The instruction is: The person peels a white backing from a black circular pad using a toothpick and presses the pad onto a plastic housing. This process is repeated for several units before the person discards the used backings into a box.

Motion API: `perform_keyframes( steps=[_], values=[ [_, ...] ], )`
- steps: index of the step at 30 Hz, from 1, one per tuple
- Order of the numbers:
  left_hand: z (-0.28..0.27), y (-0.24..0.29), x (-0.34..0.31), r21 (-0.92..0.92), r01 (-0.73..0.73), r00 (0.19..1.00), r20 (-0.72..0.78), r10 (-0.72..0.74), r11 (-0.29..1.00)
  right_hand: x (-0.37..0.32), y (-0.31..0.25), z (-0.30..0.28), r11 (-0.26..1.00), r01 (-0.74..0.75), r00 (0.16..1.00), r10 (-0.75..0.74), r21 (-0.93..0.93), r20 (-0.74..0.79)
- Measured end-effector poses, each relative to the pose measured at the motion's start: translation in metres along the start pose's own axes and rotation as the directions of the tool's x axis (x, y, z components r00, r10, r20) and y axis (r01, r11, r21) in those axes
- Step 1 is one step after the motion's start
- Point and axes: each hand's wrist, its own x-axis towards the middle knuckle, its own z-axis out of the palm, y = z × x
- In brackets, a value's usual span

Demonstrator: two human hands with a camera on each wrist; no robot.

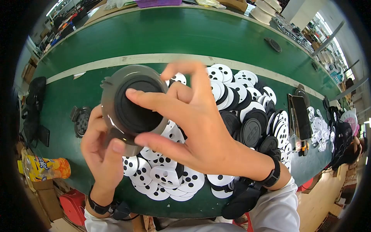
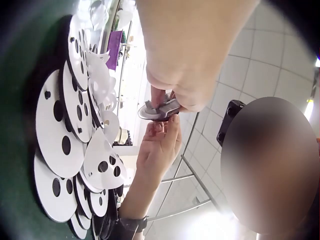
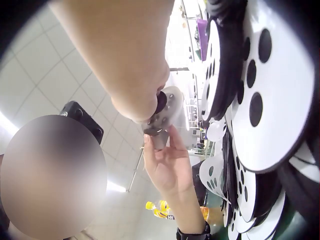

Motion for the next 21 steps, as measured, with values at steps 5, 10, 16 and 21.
perform_keyframes(
  steps=[5, 10, 16, 21],
  values=[
    [0.002, 0.003, 0.002, -0.257, 0.121, 0.992, 0.003, -0.125, 0.959, -0.001, 0.015, 0.001, 0.990, -0.062, 0.994, 0.074, 0.129, -0.085],
    [-0.001, 0.004, 0.002, -0.449, 0.260, 0.943, -0.071, -0.324, 0.855, 0.001, 0.020, 0.000, 0.714, -0.400, 0.902, 0.420, 0.574, 0.106],
    [0.005, -0.002, 0.004, -0.297, 0.319, 0.909, -0.173, -0.379, 0.900, 0.002, 0.026, -0.002, 0.607, -0.484, 0.867, 0.431, 0.630, 0.251],
    [0.000, -0.007, 0.009, -0.297, 0.268, 0.914, -0.224, -0.339, 0.917, 0.010, 0.067, -0.016, 0.654, -0.478, 0.793, 0.608, 0.587, -0.032]
  ],
)
